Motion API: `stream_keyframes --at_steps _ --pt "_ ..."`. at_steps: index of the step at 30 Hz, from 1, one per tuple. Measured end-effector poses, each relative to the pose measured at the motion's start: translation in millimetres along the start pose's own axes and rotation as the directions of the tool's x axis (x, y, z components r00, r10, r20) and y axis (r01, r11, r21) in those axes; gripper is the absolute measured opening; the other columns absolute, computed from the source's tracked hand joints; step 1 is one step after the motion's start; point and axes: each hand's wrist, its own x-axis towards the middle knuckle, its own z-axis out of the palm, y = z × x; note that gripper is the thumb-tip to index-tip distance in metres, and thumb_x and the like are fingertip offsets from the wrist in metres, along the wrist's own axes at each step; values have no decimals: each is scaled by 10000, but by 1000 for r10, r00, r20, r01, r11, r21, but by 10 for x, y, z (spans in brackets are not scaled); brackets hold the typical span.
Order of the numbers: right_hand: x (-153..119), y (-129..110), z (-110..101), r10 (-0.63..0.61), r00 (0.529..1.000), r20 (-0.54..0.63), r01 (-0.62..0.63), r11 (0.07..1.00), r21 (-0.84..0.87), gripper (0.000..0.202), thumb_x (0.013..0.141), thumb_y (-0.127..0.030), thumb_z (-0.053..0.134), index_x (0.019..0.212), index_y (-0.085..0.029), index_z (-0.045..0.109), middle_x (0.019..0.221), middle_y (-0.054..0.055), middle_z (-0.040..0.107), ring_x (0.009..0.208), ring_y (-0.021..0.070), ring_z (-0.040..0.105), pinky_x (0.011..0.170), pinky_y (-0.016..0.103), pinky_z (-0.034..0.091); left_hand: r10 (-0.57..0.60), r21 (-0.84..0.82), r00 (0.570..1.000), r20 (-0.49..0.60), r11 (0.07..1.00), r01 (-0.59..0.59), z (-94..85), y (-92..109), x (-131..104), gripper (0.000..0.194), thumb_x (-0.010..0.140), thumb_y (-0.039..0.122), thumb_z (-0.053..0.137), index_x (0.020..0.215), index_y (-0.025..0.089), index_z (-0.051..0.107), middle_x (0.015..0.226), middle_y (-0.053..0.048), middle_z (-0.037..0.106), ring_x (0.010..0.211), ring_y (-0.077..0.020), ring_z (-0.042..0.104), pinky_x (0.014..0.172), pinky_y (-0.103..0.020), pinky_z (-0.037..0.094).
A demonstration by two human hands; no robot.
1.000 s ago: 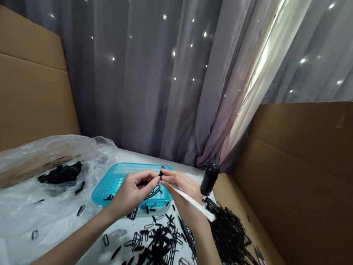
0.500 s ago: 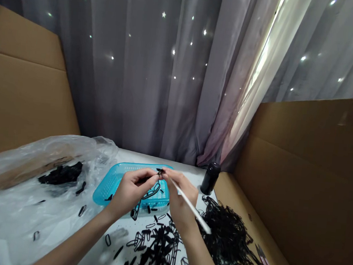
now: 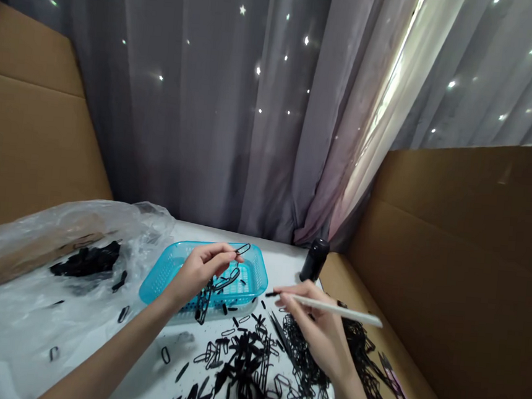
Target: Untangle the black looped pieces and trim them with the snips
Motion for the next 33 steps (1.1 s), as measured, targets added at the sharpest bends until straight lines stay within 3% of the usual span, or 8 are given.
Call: stream_keyframes --at_steps 5,9,15,19,23,27,30,33 --pt "-779 428 120 220 966 -139 -222 975 4 299 878 -506 655 880 -237 785 914 96 770 817 271 733 723 331 603 -95 -83 995 43 992 98 -51 -65 74 365 804 458 574 738 135 730 505 59 386 457 -95 260 465 -252 179" --pt "-1202 711 270 291 931 -223 -304 952 -25 320 852 -544 655 888 -254 787 922 93 775 926 321 731 820 355 598 -123 -146 991 57 981 130 -99 -90 130 472 836 507 488 819 99 724 586 15 486 501 -105 347 492 -246 264" --pt "-1330 784 455 341 906 -251 -348 937 19 384 876 -583 609 845 -234 766 984 102 773 1014 316 697 895 367 552 -78 -112 991 106 990 90 -70 53 17 350 871 435 529 845 151 732 611 28 503 567 -122 422 565 -246 351" --pt "-1307 763 497 335 916 -220 -332 942 53 330 896 -534 619 847 -231 740 1050 107 761 1076 322 665 947 420 507 -23 -19 980 196 999 27 50 152 -155 209 869 348 622 778 192 728 710 7 618 720 -149 554 718 -260 423" --pt "-1303 771 490 338 915 -222 -327 941 85 324 891 -526 633 825 -223 728 1016 104 760 1039 314 666 944 440 485 130 262 931 342 938 -228 276 188 -173 195 917 291 593 834 198 743 893 -39 701 887 -194 616 786 -301 441" --pt "-1310 774 498 350 901 -257 -326 936 133 336 867 -545 655 817 -222 731 973 97 760 974 304 670 872 412 503 273 349 895 352 849 -396 728 256 63 248 950 292 545 909 153 747 802 -51 698 705 -175 596 637 -288 445" --pt "-1322 765 506 357 901 -245 -333 933 136 330 859 -543 664 813 -224 735 948 85 757 955 299 672 854 394 498 322 317 813 486 801 -507 1105 318 336 194 936 231 572 973 147 743 924 -71 741 808 -177 644 753 -293 481" --pt "-1343 756 501 375 901 -219 -349 925 148 327 862 -540 660 816 -223 730 950 80 753 935 291 676 832 377 497 309 285 701 643 753 -593 1284 290 588 120 840 159 686 945 145 741 989 -78 755 923 -192 669 841 -292 478"
